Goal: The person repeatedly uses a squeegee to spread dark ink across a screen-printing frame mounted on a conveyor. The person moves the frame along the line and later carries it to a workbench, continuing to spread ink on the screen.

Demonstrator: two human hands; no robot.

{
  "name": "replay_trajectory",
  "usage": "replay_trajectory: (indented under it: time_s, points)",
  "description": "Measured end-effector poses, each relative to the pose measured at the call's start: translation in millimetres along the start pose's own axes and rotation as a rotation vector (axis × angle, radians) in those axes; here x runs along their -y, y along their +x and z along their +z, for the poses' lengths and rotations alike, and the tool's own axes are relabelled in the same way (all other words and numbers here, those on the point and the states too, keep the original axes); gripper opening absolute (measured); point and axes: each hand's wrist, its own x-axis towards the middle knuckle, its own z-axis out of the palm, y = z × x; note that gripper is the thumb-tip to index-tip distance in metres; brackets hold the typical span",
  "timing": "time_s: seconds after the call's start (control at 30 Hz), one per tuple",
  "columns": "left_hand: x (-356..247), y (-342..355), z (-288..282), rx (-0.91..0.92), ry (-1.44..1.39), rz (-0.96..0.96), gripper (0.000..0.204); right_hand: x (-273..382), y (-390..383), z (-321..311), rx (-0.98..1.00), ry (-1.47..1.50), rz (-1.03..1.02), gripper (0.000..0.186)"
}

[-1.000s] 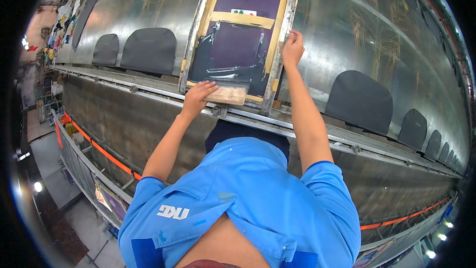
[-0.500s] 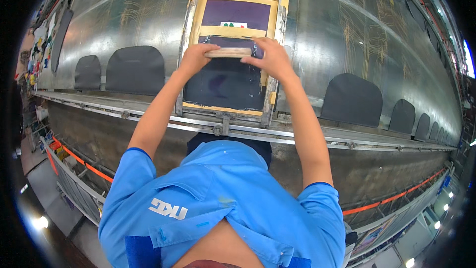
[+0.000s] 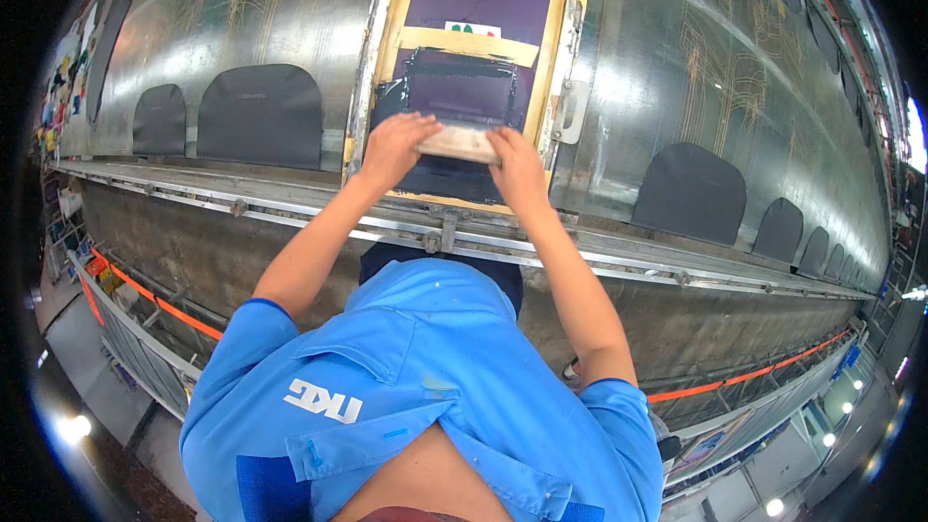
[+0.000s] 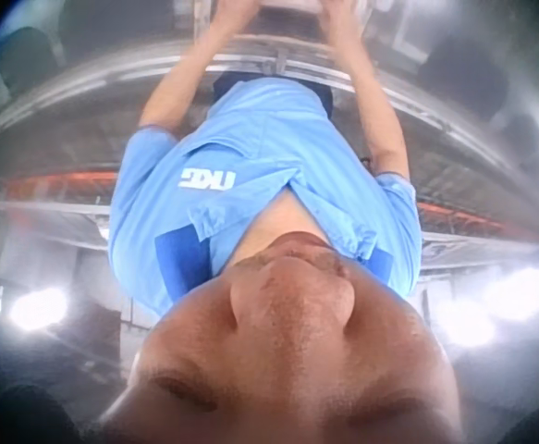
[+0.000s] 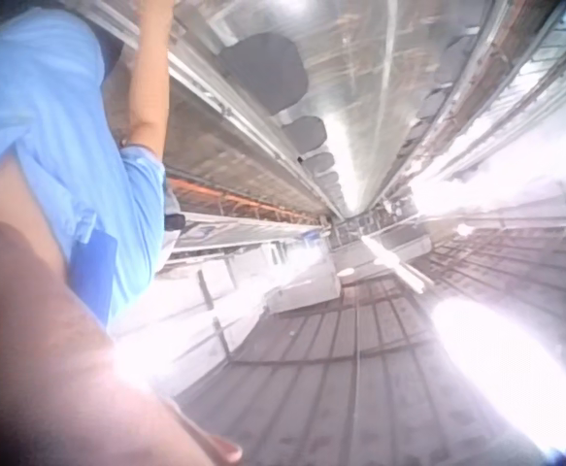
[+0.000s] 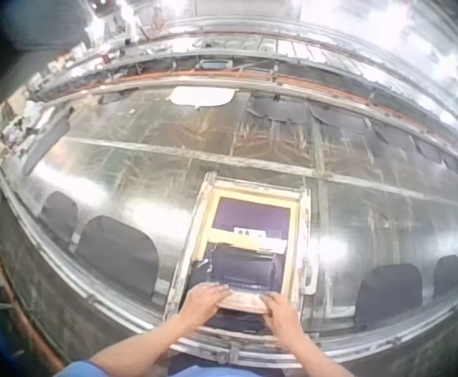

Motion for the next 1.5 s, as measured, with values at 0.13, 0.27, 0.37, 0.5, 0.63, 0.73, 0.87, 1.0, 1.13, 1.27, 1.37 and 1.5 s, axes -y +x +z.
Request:
replay_trajectory:
  time_s: [0.13, 0.27, 0.37, 0.5, 0.63, 0.73, 0.87, 1.0, 1.13, 1.27, 1.37, 1.5]
  points:
    - [24.4, 70.2, 9.4, -0.068, -0.019, -0.003, 0.05, -35.5, 58.0, -12.9, -0.108, -0.025, -0.055, 0.056]
    - [23.7, 86.5, 26.9, -0.058, -0.036, -0.03, 0.038, -52.1, 66.5, -8.2, -0.068, 0.0, 0.022, 0.055]
    - [11.6, 41.3, 26.0, -0.038, -0.006, -0.053, 0.043, -35.4, 24.3, 4.2, -0.076, 0.048, 0.009, 0.057]
    - [-8.5, -15.0, 18.3, 0.067, -0.011, -0.089, 0.053, -7.9, -23.7, 11.0, -0.028, 0.064, 0.036, 0.058]
    - [4.8, -0.5, 13.7, -0.015, -0.016, -0.061, 0.043, -8.5, 0.6, 4.4, -0.067, 0.06, -0.008, 0.057]
    - [26.9, 47.4, 19.8, -0.124, 0.023, -0.008, 0.043, -26.5, 50.3, -3.6, -0.123, 0.035, -0.033, 0.053]
    - [43.7, 98.1, 20.4, -0.098, -0.02, -0.026, 0.047, -49.2, 96.5, -6.9, -0.126, 0.034, 0.009, 0.049]
    - [48.8, 116.9, 16.9, 0.025, -0.022, -0.106, 0.045, -57.6, 103.5, -2.1, -0.122, 0.068, 0.058, 0.05]
    - [42.4, 92.0, 20.3, 0.084, -0.045, -0.145, 0.044, -51.3, 73.3, 7.7, -0.118, 0.057, 0.043, 0.051]
    - [19.0, 23.7, 20.7, 0.083, -0.051, -0.116, 0.044, -26.1, 7.6, 21.2, -0.062, 0.078, 0.064, 0.055]
    - [-2.8, -24.4, 17.5, 0.049, -0.009, -0.061, 0.044, -6.3, -38.0, 29.2, -0.017, 0.065, 0.05, 0.058]
    - [-14.7, -47.4, 14.1, 0.024, -0.047, -0.06, 0.048, -19.7, -49.5, 13.9, 0.006, 0.131, 0.017, 0.049]
